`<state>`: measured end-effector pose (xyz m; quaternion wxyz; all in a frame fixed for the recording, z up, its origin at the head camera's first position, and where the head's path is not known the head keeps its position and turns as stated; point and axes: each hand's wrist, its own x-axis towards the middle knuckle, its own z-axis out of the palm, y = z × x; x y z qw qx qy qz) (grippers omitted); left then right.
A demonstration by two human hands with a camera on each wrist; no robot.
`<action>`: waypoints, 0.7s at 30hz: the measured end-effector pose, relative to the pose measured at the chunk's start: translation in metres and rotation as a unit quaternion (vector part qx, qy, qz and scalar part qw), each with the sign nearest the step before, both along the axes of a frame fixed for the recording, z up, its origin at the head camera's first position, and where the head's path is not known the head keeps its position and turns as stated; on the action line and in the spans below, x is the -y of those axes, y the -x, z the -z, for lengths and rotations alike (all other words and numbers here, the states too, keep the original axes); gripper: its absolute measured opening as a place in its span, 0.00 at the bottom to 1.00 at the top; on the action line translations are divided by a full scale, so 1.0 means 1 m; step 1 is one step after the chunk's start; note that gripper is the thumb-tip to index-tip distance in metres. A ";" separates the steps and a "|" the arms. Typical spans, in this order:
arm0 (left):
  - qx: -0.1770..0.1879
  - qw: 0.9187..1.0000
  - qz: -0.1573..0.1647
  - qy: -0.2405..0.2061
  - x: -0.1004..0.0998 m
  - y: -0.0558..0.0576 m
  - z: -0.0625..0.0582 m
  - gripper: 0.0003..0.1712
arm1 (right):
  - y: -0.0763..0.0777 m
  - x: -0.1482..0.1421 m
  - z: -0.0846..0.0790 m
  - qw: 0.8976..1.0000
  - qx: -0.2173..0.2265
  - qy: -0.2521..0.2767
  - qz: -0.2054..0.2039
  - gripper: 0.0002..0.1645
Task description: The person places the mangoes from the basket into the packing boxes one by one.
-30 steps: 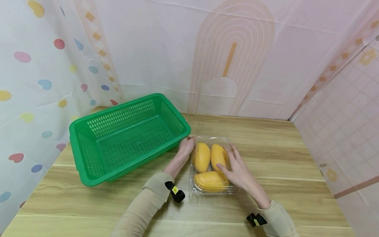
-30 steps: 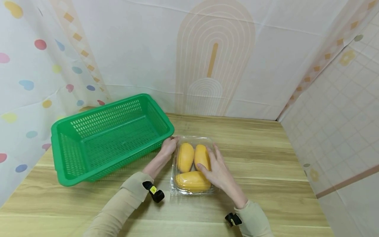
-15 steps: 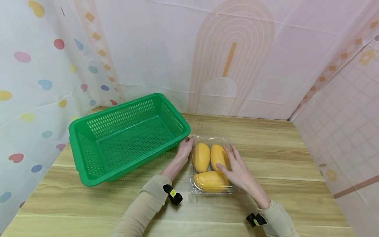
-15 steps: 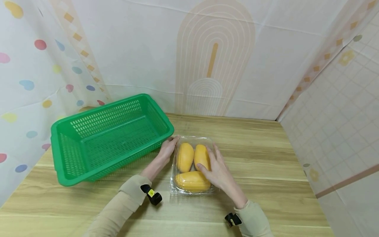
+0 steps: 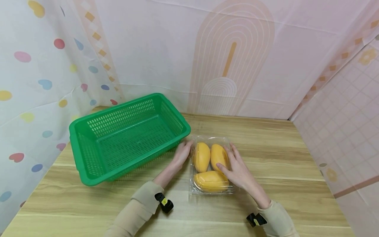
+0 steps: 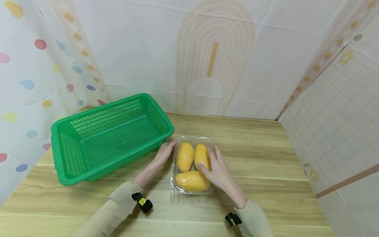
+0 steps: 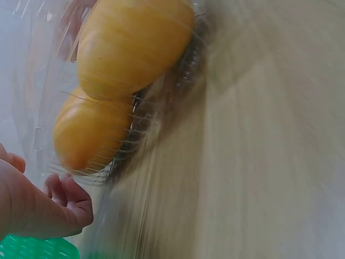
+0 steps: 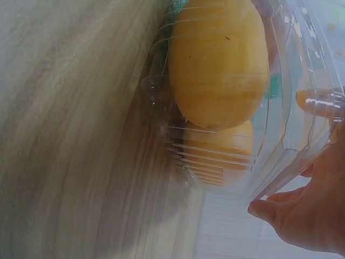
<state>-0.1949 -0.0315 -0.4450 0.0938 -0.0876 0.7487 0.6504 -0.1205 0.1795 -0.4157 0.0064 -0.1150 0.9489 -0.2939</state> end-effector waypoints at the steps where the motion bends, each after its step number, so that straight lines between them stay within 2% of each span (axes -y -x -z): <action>1: -0.003 1.000 0.006 0.011 0.001 -0.002 0.000 0.15 | 0.000 0.000 0.000 1.000 0.000 0.000 -0.001 0.45; 5: -0.014 0.997 0.043 0.060 0.008 -0.012 -0.002 0.19 | 0.000 0.000 -0.001 1.000 0.000 -0.004 -0.001 0.45; 11: -0.032 0.986 0.110 0.117 0.016 -0.030 -0.006 0.21 | 0.000 -0.001 -0.002 1.000 0.004 -0.006 -0.002 0.45; 17: -0.050 0.980 0.131 0.140 0.018 -0.049 -0.006 0.18 | 0.000 -0.001 -0.001 1.000 0.005 -0.004 -0.004 0.45; 21: -0.045 0.977 0.148 0.148 0.020 -0.062 -0.007 0.17 | 0.000 -0.002 -0.001 1.000 0.005 -0.002 -0.003 0.45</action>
